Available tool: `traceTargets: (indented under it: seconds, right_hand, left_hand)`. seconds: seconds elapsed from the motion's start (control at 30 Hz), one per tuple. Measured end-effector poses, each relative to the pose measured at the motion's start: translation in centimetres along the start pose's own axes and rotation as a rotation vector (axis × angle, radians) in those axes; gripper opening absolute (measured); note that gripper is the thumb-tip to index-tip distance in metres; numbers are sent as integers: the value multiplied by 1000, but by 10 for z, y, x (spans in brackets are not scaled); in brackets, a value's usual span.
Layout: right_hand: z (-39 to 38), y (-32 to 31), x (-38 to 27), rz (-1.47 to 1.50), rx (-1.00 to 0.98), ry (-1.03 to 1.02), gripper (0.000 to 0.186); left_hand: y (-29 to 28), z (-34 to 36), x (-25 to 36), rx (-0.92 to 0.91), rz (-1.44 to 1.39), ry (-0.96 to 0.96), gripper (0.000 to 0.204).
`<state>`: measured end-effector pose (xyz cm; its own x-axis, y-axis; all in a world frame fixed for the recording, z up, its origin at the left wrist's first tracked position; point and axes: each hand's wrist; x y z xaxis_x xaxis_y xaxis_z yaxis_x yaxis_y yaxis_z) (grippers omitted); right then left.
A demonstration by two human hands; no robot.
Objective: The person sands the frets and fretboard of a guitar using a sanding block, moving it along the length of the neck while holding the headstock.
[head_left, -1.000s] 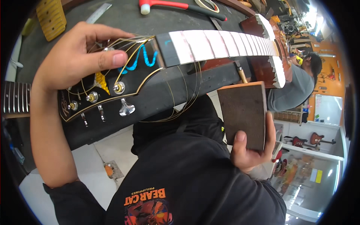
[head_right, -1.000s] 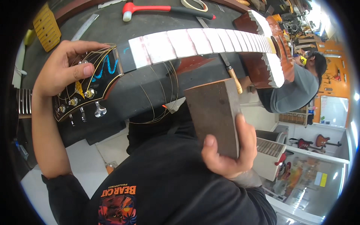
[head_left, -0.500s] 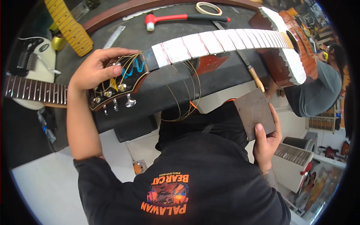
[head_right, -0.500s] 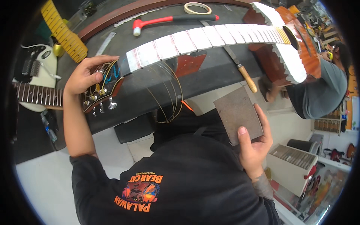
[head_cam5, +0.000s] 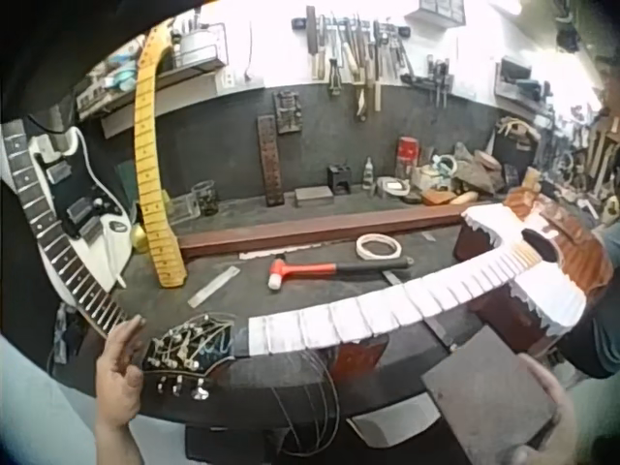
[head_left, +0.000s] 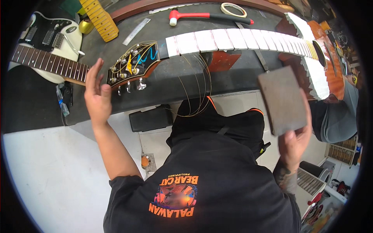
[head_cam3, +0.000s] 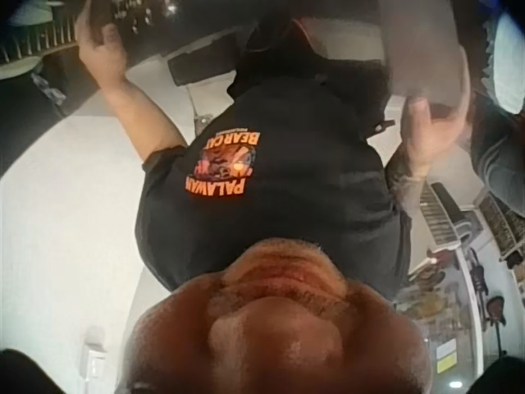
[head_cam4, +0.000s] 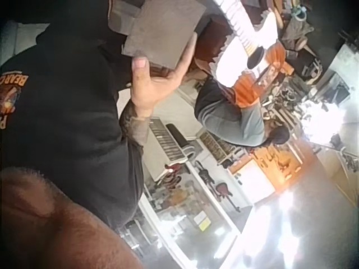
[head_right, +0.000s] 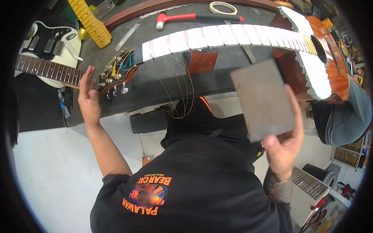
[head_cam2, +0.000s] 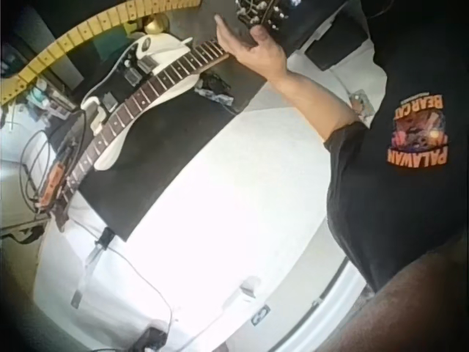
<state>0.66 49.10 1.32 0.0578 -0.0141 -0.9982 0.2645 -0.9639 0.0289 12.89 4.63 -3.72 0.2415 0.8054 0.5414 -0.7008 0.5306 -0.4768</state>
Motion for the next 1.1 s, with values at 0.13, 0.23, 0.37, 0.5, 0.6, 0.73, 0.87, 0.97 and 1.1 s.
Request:
traceTargets:
  seconds: [0.13,0.23,0.37,0.5,0.6,0.73,0.87,0.97,1.1]
  right_hand:
    - [53,18,-43,-233,-117,-303,87]
    - [99,40,-55,-844,-258,-697,85]
    - [123,64,-55,-1023,-384,-908,89]
    - [158,71,-70,-1048,-549,-1008,98]
    - [183,75,-72,-949,-835,-899,106]
    - [212,88,-79,-899,-953,-857,119]
    - [232,129,-90,-943,-921,-1014,99]
    - [212,169,-87,-1050,-936,-1028,86]
    - [241,181,-69,-932,-1037,-1098,80]
  left_hand:
    - [22,-28,-6,26,185,19,86]
    - [32,-22,-1,38,211,33,86]
    - [34,-22,5,26,268,2,84]
    - [32,-23,3,29,308,-7,83]
    - [32,-20,1,9,313,-27,83]
    - [37,-19,3,16,352,-40,81]
    - [36,-21,0,5,399,-23,80]
    - [34,-24,-1,22,425,-16,78]
    - [37,-20,-3,46,437,35,73]
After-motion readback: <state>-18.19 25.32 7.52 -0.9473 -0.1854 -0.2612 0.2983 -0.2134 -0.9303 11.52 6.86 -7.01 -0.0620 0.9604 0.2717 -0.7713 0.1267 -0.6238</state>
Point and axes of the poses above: each hand's wrist, its own z-axis towards the middle knuckle, its own y-axis out of the palm, x = y × z, and after that the axes turned 13 degrees about y, right-handed
